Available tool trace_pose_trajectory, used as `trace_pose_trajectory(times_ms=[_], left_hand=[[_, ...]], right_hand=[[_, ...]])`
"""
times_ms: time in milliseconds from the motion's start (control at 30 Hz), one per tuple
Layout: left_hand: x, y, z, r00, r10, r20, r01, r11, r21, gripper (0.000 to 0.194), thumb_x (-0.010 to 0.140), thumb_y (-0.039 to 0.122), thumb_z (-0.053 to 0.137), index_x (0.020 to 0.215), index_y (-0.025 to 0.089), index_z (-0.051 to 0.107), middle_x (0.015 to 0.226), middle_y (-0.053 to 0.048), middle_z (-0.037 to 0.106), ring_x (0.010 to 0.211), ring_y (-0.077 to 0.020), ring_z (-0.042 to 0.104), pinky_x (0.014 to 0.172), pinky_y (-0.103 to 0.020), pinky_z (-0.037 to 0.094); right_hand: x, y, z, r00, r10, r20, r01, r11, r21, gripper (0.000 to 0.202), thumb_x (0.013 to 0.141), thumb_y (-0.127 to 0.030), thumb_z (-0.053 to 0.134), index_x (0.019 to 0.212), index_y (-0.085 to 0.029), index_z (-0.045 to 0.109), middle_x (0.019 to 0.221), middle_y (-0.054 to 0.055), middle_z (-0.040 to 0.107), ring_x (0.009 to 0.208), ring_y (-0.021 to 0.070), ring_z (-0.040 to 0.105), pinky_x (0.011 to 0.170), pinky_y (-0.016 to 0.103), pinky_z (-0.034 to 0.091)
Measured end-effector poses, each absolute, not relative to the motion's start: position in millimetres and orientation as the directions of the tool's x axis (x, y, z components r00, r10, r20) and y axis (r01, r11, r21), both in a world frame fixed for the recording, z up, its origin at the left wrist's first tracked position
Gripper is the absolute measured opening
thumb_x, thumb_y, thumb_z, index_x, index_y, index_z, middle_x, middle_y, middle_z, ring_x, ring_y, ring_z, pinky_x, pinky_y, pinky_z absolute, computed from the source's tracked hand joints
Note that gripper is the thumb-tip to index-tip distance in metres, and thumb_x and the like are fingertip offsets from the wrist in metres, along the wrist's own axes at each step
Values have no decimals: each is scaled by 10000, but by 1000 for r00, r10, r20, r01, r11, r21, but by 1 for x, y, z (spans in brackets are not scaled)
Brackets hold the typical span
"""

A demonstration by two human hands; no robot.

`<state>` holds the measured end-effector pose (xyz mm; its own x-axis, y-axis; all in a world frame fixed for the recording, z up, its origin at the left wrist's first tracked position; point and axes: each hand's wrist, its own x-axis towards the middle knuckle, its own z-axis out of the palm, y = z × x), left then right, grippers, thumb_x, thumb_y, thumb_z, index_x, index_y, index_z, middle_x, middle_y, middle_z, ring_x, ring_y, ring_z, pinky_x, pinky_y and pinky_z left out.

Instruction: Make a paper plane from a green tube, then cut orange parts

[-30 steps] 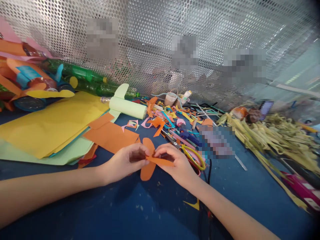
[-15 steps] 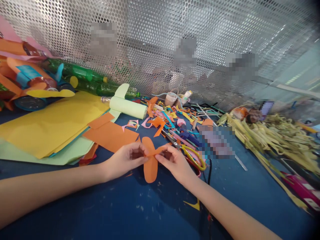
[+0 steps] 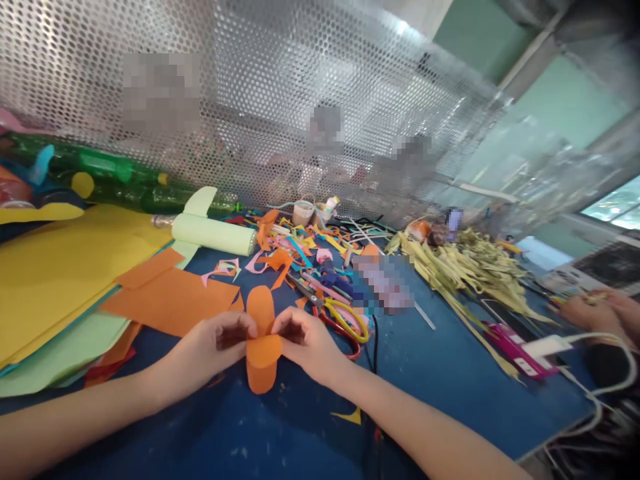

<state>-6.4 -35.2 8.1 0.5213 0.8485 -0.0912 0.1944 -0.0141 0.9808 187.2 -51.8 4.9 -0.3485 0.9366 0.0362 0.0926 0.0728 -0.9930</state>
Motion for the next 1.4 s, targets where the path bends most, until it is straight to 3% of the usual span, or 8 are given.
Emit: trace_pose_trajectory(times_ms=[200,833,1400], left_hand=[[-5,-32,5,510,857,-76,222,-46,974,114,745,294,553,765,182,547,793,-2,586,792,-167,583,724,-253,467],[-6,-31,3,484,875,-11,204,-101,974,136,772,334,548,815,207,568,839,-11,613,859,-181,594,813,-285,474],[-8,-31,0,503,863,-56,130,-12,991,105,687,235,644,767,193,591,853,-13,649,838,-190,617,783,-281,477]], right_hand=[[188,-51,5,-319,947,24,61,46,-997,101,728,-190,628,782,-178,543,742,-25,530,641,88,503,612,221,402],[187,-53,6,-296,955,-14,116,22,-993,192,719,-348,659,771,-188,564,734,-20,535,644,98,511,605,232,428],[186,-57,11,-301,954,18,166,71,-984,100,725,-240,617,743,-187,534,706,-30,539,595,87,510,575,223,420]])
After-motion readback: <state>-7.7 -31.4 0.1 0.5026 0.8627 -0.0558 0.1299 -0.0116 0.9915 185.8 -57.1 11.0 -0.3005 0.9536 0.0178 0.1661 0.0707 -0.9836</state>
